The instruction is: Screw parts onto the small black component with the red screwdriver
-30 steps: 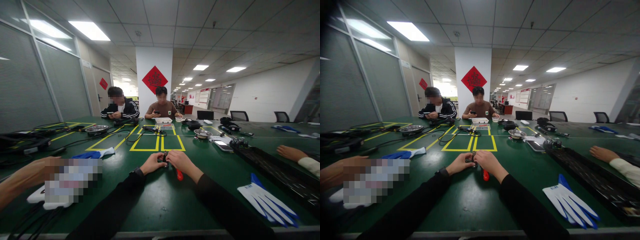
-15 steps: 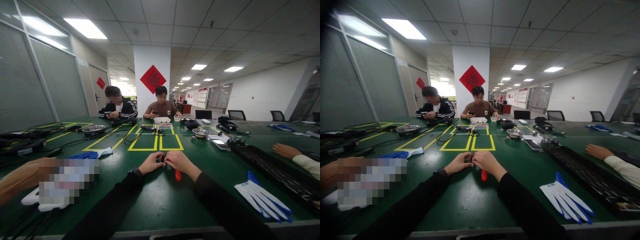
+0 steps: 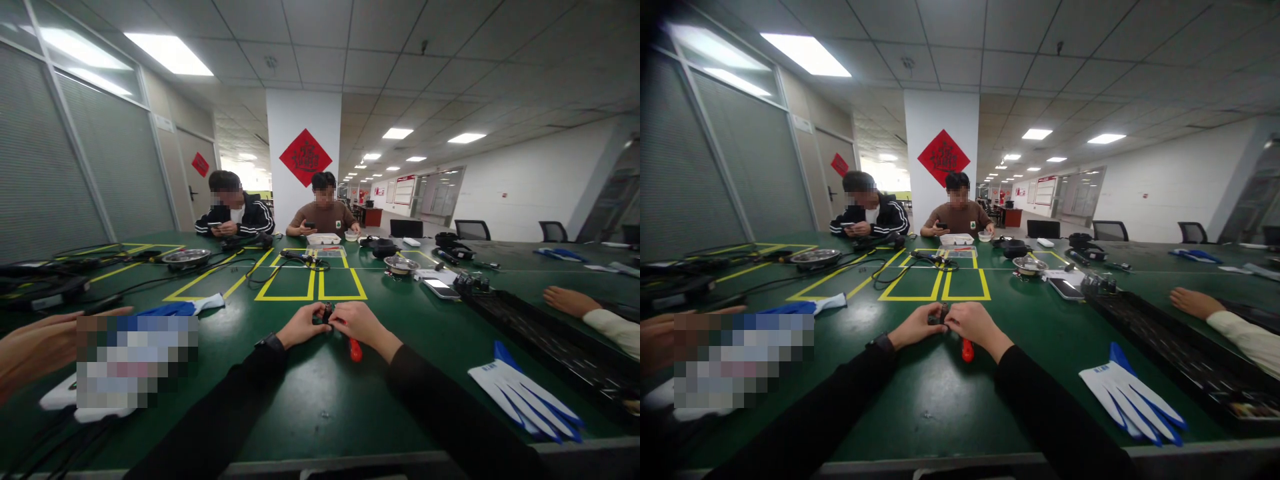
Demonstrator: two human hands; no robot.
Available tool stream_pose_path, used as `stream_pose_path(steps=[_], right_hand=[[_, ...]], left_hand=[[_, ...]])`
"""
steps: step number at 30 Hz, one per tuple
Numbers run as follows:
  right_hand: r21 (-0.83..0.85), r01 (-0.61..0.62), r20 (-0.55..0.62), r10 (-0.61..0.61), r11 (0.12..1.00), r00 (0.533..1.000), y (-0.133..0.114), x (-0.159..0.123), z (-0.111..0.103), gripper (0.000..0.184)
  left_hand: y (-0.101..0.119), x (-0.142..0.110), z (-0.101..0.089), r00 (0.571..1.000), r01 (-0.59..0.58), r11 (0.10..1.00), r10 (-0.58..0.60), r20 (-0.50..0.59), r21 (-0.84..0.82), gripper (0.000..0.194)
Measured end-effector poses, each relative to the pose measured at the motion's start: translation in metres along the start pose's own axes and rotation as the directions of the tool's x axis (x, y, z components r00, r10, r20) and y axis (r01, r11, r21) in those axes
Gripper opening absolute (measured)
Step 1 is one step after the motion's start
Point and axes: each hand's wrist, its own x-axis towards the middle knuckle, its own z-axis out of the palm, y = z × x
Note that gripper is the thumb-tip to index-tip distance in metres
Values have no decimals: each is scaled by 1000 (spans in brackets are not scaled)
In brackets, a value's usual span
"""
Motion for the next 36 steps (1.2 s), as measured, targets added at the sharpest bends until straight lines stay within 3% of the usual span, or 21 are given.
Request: stream_pose_path(steps=[5, 11, 14, 16, 19, 25, 28, 31, 34, 36], right_hand=[[119, -108, -41, 113, 987, 993, 1, -3, 3, 8], [260, -284, -92, 317, 923, 944, 7, -7, -3, 11], [177, -216, -39, 226, 960, 973, 13, -11, -14, 26], [125, -129, 108, 116, 984, 987, 16, -15, -21, 36], [102, -81, 283, 49, 992, 958, 16, -18, -25, 41], [-10, -61, 296, 62, 998, 953, 11, -15, -23, 25], [-2, -132, 219, 129, 991, 967, 14, -16, -26, 19], [137, -267, -4, 270, 954, 963, 17, -17, -30, 16], [432, -337, -235, 465, 837, 854, 16, -14, -27, 19], [652, -284, -293, 579, 704, 761, 13, -10, -20, 28]], left_hand=[[1, 0, 0, 1000, -20, 1000, 20, 8, 7, 27], [0, -1, 2, 1000, 19, 999, -18, -9, 49, 31], [3, -2, 3, 999, 17, 997, -14, -35, 78, 36], [5, -2, 4, 998, 25, 996, -21, -51, 87, 34], [8, -1, 4, 998, 37, 995, -32, -61, 90, 28], [10, -1, 4, 998, 31, 996, -27, -52, 85, 27], [12, -2, 4, 998, 35, 996, -30, -60, 77, 27], [14, -2, 4, 998, 34, 997, -30, -60, 66, 26], [13, -1, 4, 998, 40, 999, -39, -45, 19, 27], [11, 0, 5, 999, 40, 999, -41, -33, -23, 28]])
